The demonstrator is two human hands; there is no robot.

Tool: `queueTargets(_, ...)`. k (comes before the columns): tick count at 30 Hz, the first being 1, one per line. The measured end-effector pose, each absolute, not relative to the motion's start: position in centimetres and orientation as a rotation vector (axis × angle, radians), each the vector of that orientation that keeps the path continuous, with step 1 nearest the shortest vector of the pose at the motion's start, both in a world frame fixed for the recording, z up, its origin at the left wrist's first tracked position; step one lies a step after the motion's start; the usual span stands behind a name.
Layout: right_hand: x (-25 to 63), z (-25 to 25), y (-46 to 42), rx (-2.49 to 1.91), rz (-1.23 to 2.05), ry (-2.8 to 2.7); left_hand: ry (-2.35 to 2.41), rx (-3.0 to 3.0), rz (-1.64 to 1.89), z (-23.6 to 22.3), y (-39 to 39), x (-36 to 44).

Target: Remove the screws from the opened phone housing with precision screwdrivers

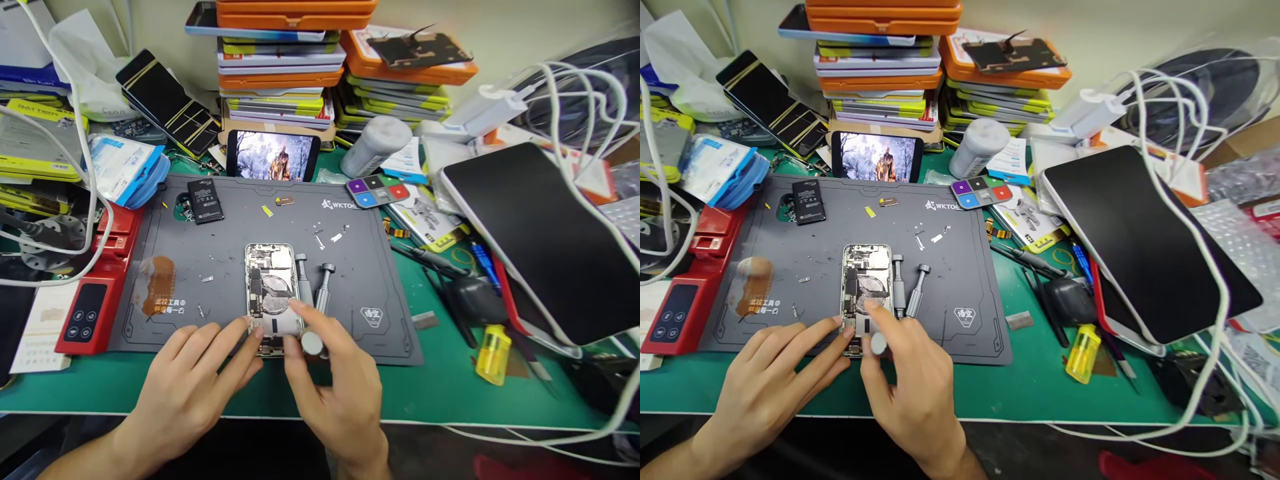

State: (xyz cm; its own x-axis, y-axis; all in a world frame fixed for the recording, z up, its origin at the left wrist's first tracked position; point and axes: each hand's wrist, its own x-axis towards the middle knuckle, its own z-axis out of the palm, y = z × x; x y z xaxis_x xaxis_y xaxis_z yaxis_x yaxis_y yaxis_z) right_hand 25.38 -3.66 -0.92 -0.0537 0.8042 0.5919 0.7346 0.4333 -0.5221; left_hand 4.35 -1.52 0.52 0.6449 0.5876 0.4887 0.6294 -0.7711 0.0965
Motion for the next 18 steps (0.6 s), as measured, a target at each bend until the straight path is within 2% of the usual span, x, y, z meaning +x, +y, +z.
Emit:
queueTargets(6, 25.01, -1.0, -3.64, -1.389, -0.06, -1.956, -1.05, -2.811, -0.785, 0.27, -1.62, 4.09)
queueTargets(18, 25.09, -1.18, -3.66, -1.382, -0.124, -2.078, -1.065, -2.868, -0.827, 0.26, -1.46, 4.05)
